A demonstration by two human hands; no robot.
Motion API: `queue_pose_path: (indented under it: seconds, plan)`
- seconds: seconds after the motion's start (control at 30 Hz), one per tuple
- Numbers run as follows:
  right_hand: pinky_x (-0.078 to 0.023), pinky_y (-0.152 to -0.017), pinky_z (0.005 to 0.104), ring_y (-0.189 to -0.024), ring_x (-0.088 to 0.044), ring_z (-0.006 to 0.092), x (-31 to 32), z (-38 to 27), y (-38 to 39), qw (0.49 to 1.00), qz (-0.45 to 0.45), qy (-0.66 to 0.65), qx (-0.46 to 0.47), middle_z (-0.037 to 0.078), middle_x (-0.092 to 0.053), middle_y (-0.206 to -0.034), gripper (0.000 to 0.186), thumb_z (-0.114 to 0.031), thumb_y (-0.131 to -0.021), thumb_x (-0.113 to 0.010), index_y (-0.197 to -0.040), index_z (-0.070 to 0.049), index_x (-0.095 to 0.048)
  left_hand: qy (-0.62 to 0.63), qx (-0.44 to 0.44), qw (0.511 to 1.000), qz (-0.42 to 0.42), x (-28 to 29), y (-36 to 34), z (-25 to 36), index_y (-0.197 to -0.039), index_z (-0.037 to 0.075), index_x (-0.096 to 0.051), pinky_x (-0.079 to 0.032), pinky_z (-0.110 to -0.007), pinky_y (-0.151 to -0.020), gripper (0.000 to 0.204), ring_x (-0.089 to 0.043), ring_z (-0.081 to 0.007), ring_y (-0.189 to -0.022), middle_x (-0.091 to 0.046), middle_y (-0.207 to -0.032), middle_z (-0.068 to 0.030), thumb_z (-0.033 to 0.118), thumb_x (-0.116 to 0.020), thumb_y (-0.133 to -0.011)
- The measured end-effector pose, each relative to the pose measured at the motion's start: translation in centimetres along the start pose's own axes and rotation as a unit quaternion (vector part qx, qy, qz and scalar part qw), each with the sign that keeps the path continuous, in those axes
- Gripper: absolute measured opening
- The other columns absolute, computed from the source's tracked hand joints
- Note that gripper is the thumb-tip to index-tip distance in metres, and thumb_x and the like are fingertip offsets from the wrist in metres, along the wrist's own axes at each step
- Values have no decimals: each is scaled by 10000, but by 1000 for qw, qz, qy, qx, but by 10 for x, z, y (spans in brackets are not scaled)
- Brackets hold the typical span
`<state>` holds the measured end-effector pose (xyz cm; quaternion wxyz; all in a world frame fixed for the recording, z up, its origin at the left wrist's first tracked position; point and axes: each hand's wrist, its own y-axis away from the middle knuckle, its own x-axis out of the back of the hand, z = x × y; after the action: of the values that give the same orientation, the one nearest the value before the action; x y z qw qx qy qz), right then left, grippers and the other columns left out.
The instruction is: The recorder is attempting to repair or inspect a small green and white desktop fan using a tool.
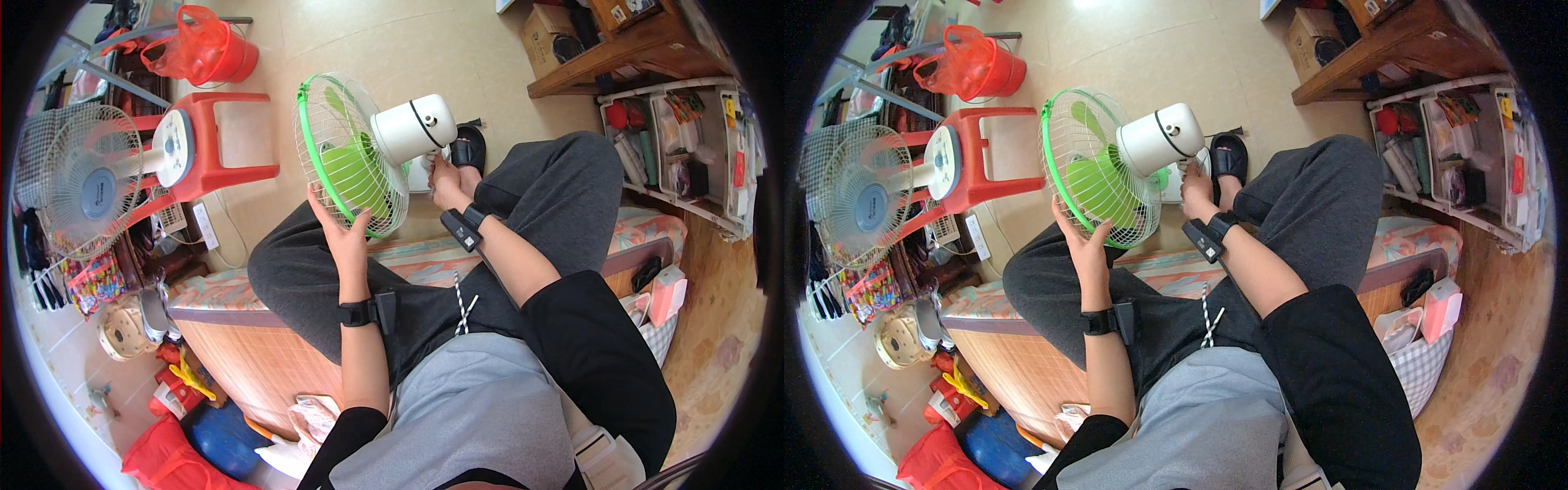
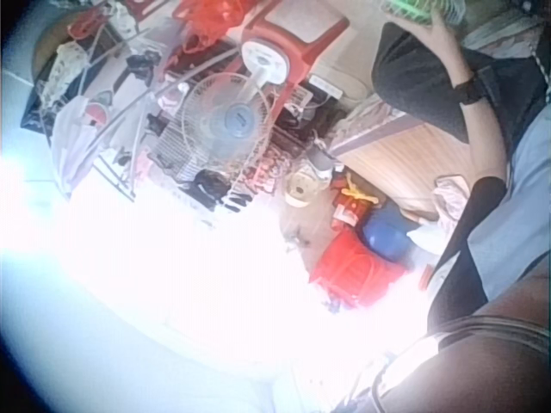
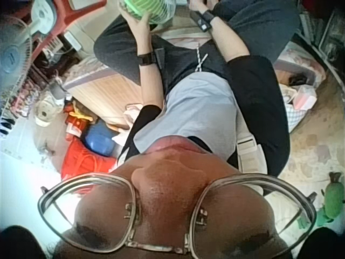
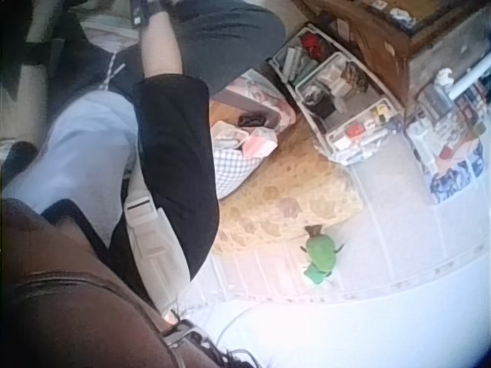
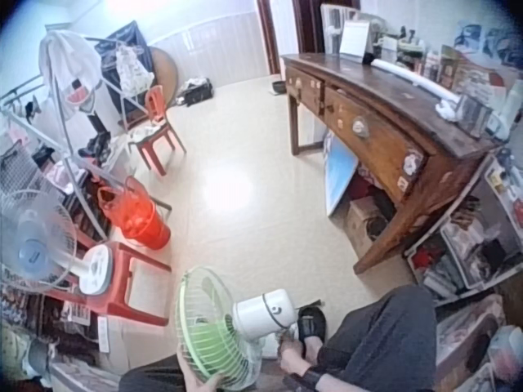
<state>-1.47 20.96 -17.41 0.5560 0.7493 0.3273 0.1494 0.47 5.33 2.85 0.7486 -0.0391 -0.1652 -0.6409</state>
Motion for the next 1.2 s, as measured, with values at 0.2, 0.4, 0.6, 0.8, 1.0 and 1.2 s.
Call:
queue_pose_path:
  seconds: [0.2, 0.4, 0.6, 0.8, 1.0, 1.2]
  plan:
    - [-466, -656, 379, -716, -610, 289, -4, -5, 25, 893, 132, 298, 311, 162, -623, -759, 419, -352, -681, -749, -794, 8, -566, 1, -10, 1000, 2, 0, 0, -1, -1410, 14, -120, -177, -328, -1072, 932, -247, -286, -1313, -246, -1414, -203, -30, -644, -641]
    - [-486, -658, 419, -770, -632, 343, -6, -31, 37, 828, 139, 458, 292, 183, -647, -803, 471, -402, -648, -758, -822, 0, -584, -10, -13, 1000, 0, -2, 2, 2, -1414, 25, -120, -174, -331, -1074, 931, -237, -284, -1317, -241, -1417, -203, -33, -642, -645]
    - [-509, -710, 436, -849, -627, 360, -10, -45, 46, 790, 129, 533, 275, 209, -646, -880, 428, -360, -677, -725, -866, 8, -618, 0, -7, 1000, 1, -3, 2, 6, -1412, 23, -123, -169, -339, -1077, 925, -236, -289, -1318, -240, -1417, -206, -27, -641, -648]
    - [-514, -724, 422, -852, -630, 347, -5, -48, 36, 761, 84, 563, 311, 201, -650, -878, 353, -313, -694, -708, -882, -18, -663, -5, -5, 1000, -4, -2, 0, 5, -1411, 22, -120, -173, -346, -1078, 915, -239, -295, -1316, -235, -1418, -204, -10, -638, -657]
    - [-517, -733, 401, -863, -633, 324, -8, -56, 39, 766, 79, 569, 290, 159, -659, -908, 324, -320, -689, -715, -902, -77, -694, 2, -4, 1000, 0, -3, 1, 8, -1409, 22, -124, -187, -340, -1070, 920, -259, -290, -1303, -254, -1405, -197, -32, -636, -646]
    - [-518, -732, 394, -859, -635, 317, -9, -59, 47, 754, 82, 588, 282, 162, -660, -898, 335, -339, -692, -707, -896, -74, -693, 9, -6, 1000, 1, -2, 0, 3, -1409, 25, -123, -183, -337, -1071, 919, -254, -284, -1304, -258, -1403, -191, -38, -634, -648]
